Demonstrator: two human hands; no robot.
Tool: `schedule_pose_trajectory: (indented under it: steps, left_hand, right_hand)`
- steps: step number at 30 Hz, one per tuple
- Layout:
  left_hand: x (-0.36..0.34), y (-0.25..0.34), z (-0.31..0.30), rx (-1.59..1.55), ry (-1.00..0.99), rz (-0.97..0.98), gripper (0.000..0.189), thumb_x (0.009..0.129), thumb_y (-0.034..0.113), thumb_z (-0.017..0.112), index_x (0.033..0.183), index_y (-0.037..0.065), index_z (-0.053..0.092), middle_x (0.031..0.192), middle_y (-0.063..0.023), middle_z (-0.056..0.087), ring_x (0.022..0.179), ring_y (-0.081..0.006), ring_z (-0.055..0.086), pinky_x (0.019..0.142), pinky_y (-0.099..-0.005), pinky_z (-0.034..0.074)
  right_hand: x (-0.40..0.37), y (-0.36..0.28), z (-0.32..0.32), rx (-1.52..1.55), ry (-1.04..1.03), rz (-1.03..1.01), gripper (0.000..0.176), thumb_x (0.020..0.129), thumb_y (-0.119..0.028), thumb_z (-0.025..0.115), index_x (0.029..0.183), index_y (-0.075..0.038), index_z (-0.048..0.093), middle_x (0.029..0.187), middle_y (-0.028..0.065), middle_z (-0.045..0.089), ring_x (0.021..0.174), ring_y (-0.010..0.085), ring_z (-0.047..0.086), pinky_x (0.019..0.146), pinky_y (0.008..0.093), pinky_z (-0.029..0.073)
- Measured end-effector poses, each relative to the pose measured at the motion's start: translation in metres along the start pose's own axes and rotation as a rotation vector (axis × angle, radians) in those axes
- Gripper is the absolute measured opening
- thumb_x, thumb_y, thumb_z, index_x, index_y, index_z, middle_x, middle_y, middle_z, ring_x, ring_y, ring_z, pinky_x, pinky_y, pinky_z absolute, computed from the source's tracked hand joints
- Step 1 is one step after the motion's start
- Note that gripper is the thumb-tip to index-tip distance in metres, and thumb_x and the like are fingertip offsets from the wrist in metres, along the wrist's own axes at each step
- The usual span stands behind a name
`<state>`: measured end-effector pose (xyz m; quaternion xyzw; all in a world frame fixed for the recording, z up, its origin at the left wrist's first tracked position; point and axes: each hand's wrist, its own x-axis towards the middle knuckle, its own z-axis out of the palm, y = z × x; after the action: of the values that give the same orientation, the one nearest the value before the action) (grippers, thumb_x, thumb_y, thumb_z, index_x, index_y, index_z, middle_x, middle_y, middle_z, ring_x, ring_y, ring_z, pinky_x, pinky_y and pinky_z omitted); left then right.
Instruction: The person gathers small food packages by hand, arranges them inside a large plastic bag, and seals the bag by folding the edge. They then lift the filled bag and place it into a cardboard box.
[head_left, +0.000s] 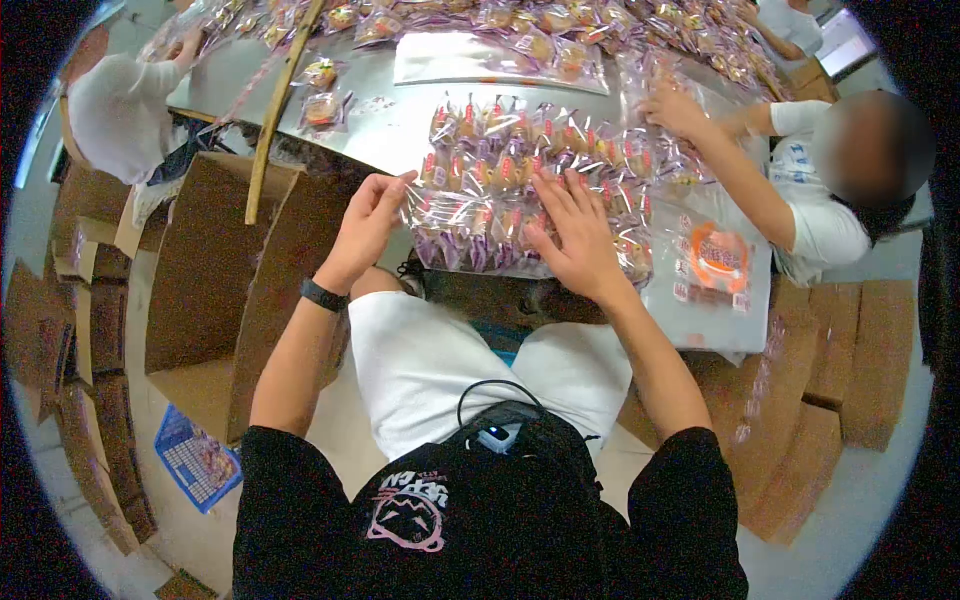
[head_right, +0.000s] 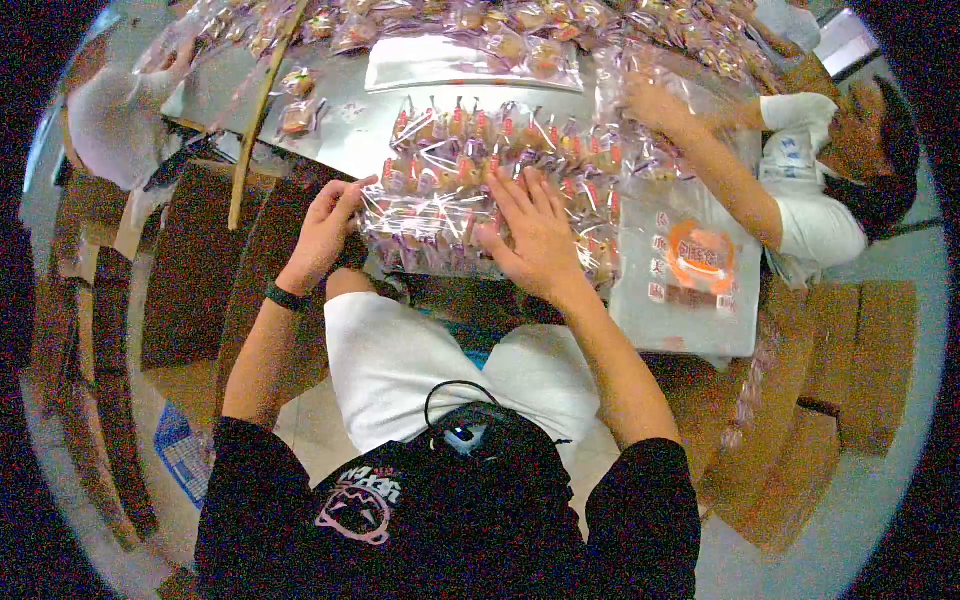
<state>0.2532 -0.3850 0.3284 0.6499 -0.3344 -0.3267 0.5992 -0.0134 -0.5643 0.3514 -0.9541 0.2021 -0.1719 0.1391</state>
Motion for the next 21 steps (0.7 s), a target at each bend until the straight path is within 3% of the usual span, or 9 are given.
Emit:
schedule_pose_trajectory:
  steps: [2,3,9,12,19,21]
  left_hand:
    - [0.000,-0.010,0.003,-0.214,-0.006,-0.078,0.020,0.107,0.021,0.054,0.104,0.002,0.057,0.119,-0.0111,0.068,0.097,-0.0112,0.062,0.088,-0.0283,0.056]
    - [-0.001,-0.009,0.005,-0.257,-0.026,-0.052,0.018,0.108,0.018,0.051,0.101,0.002,0.052,0.128,-0.0184,0.066,0.102,-0.0140,0.063,0.091,-0.0315,0.057]
    - [0.006,-0.019,0.013,-0.245,0.076,-0.003,0.017,0.107,0.017,0.052,0.101,0.001,0.053,0.127,-0.0203,0.065,0.105,-0.0144,0.064,0.090,-0.0332,0.059]
    - [0.006,-0.021,0.018,-0.262,0.113,-0.004,0.019,0.107,0.020,0.054,0.098,0.004,0.051,0.131,-0.0190,0.065,0.088,-0.0089,0.068,0.059,-0.0196,0.047]
    - [0.015,-0.042,0.026,-0.178,0.265,0.134,0.018,0.102,0.014,0.062,0.091,0.000,0.061,0.096,-0.0095,0.072,0.074,-0.0050,0.058,0.070,-0.0200,0.048]
    - [0.014,-0.043,0.029,-0.198,0.285,0.071,0.016,0.100,0.012,0.066,0.090,-0.001,0.065,0.088,-0.0067,0.071,0.073,-0.0054,0.058,0.071,-0.0205,0.048]
  right_hand:
    - [0.000,0.003,0.001,0.013,0.000,-0.013,0.070,0.098,-0.050,0.052,0.156,-0.012,0.039,0.158,0.0107,0.042,0.147,0.0414,0.033,0.122,0.0517,0.021]
    - [-0.001,0.003,0.001,0.038,-0.003,-0.009,0.067,0.098,-0.045,0.054,0.154,-0.010,0.041,0.157,0.0123,0.043,0.148,0.0403,0.031,0.122,0.0510,0.020]
    - [0.002,0.014,-0.002,0.134,-0.035,-0.012,0.074,0.096,-0.054,0.055,0.156,-0.015,0.038,0.159,0.0106,0.042,0.148,0.0426,0.032,0.122,0.0538,0.021]
    - [0.001,0.019,-0.003,0.197,-0.048,-0.005,0.072,0.095,-0.052,0.057,0.155,-0.016,0.041,0.159,0.0109,0.042,0.148,0.0428,0.032,0.122,0.0539,0.021]
    - [0.003,0.036,0.004,0.388,-0.051,0.018,0.070,0.090,-0.042,0.065,0.152,-0.016,0.046,0.159,0.0111,0.042,0.148,0.0433,0.031,0.122,0.0535,0.020]
    - [0.002,0.035,0.003,0.389,-0.050,0.023,0.070,0.089,-0.039,0.066,0.152,-0.016,0.046,0.159,0.0111,0.042,0.149,0.0432,0.030,0.123,0.0535,0.020]
